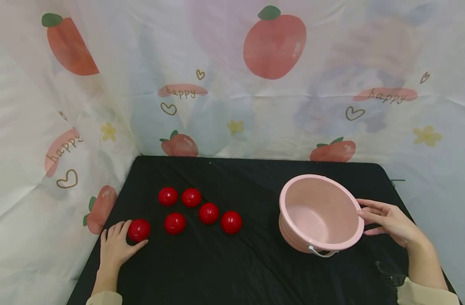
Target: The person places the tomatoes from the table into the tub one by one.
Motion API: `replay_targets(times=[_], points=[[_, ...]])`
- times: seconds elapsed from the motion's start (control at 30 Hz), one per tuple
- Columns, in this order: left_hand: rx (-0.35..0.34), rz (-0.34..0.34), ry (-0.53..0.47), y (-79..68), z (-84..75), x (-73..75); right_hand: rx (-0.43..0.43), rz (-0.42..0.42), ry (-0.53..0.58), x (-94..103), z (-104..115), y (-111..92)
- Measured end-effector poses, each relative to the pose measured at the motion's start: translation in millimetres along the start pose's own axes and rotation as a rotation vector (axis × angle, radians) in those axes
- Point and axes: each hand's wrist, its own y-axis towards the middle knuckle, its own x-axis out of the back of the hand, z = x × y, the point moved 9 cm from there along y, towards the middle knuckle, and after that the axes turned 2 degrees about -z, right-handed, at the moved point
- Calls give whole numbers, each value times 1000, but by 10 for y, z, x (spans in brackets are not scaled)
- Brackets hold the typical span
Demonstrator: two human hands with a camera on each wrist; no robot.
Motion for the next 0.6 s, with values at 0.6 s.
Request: replay_targets(times=[0.6], points=[[-128, -133, 81, 269, -271, 216, 4, -3, 2, -13, 35, -14]])
